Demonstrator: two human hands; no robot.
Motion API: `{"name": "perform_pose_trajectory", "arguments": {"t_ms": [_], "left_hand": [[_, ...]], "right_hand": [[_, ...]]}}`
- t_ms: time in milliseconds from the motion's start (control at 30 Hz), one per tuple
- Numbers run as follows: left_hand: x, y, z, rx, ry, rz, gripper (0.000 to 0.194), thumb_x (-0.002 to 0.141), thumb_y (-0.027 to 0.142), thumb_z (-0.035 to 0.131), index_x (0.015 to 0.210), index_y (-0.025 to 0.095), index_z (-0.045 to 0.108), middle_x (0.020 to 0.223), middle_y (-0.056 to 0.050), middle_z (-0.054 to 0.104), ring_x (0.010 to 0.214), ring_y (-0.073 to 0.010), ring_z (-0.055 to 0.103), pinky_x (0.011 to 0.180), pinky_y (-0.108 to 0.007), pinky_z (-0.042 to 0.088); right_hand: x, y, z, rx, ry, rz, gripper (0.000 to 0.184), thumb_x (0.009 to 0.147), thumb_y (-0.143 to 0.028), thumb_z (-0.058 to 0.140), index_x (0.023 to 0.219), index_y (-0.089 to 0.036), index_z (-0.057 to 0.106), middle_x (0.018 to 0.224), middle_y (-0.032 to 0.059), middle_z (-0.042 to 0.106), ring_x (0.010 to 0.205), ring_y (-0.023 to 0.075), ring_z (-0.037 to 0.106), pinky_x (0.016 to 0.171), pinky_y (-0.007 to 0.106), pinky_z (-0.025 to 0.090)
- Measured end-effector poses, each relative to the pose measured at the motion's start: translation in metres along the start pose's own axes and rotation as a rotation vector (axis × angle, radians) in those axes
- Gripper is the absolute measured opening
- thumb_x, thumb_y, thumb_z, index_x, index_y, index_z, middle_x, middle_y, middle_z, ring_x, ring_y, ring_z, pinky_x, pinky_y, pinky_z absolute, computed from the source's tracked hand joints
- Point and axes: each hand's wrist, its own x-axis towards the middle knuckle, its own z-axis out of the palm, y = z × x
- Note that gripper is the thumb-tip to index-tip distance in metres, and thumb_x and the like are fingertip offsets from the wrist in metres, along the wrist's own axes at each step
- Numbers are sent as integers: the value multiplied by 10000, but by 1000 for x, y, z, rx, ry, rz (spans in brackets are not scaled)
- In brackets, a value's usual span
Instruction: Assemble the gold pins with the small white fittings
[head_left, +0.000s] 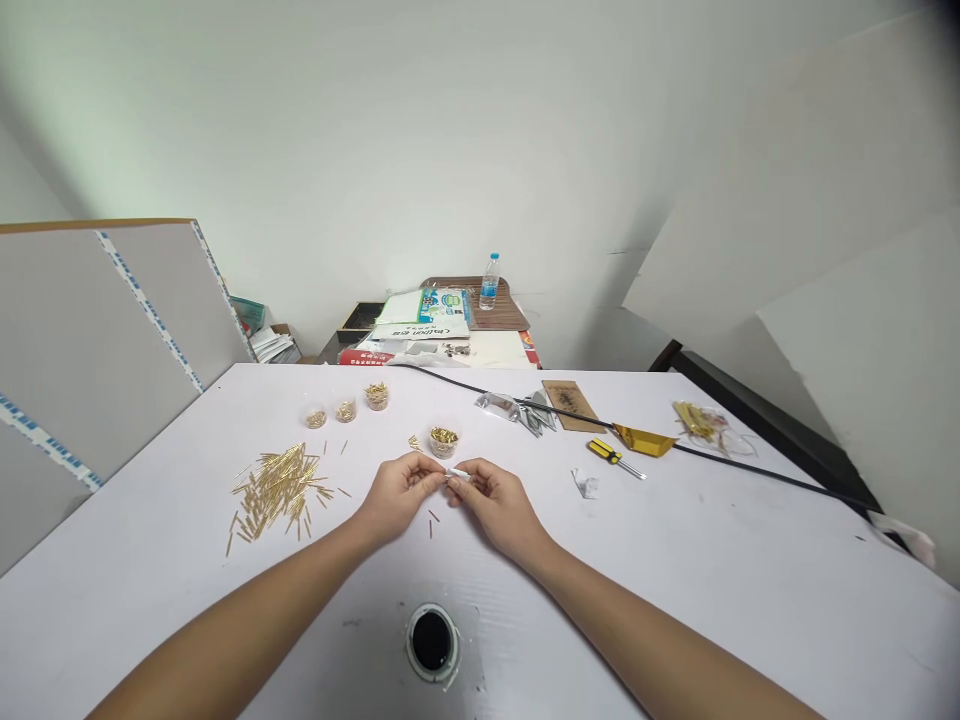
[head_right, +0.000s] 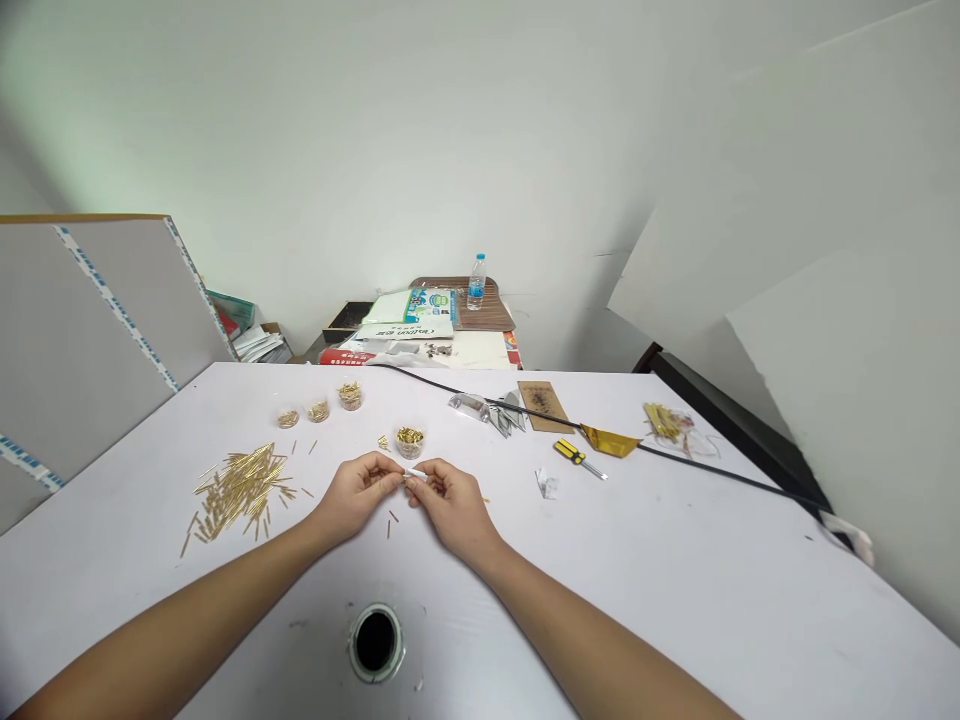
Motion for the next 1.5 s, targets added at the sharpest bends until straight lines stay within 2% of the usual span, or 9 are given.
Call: {"name": "perform_pose_trajectory", "arguments": {"t_ms": [167, 300, 433, 633, 867, 1067, 1500], "left_hand": [[-1, 4, 1, -27, -13, -3, 235, 854, 391, 686, 884, 158, 681, 813, -53, 745, 797, -200, 702, 776, -329, 557], [1, 1, -1, -37, 4, -38, 263, 812, 404, 724, 880, 151, 696, 835, -56, 744, 801, -194, 691, 765, -319, 552], [4, -3, -4, -102, -46, -86, 289, 782, 404, 759, 891, 142, 704, 827, -55, 741, 770, -179, 678, 745, -306, 546], [4, -3, -4, -126, -62, -82, 293, 779, 409, 768, 888, 145, 701, 865, -64, 747, 820, -199, 693, 792, -329, 552], [1, 3, -1, 10, -25, -19, 268, 845, 406, 695, 917, 148, 694, 865, -55, 715, 823, -186, 664, 778, -302, 530], [-2, 5, -2, 138, -33, 40, 239, 893, 388, 641, 916, 160, 708, 865, -53, 719, 820, -185, 655, 776, -295, 517], [2, 2, -4, 52, -94, -11, 262, 864, 401, 685, 960, 157, 684, 894, -57, 719, 845, -193, 666, 794, -312, 528]], "right_hand": [[0, -1, 0, -55, 8, -19, 392, 854, -557, 664, 922, -172, 693, 736, 54, 724, 714, 202, 648, 685, 320, 482], [-1, 0, -1, -47, 0, -18, 408, 844, -571, 663, 933, -175, 702, 765, 64, 735, 735, 213, 659, 702, 333, 490], [-1, 1, -1, -29, -13, -20, 379, 855, -539, 659, 937, -171, 702, 753, 56, 729, 738, 206, 658, 713, 328, 486], [-1, 1, -1, -62, -12, -30, 325, 877, -479, 639, 948, -169, 706, 731, 43, 718, 718, 197, 640, 689, 314, 472], [-3, -4, 0, -271, 63, -131, 314, 896, -476, 612, 943, -194, 740, 742, 36, 677, 660, 179, 541, 618, 296, 419], [-3, -4, 0, -295, 63, -171, 259, 921, -412, 584, 958, -210, 743, 892, 64, 737, 706, 195, 585, 654, 317, 442], [-2, -4, 0, -303, 33, -101, 257, 905, -418, 553, 891, -196, 682, 716, 22, 634, 611, 171, 506, 574, 292, 385]]}}
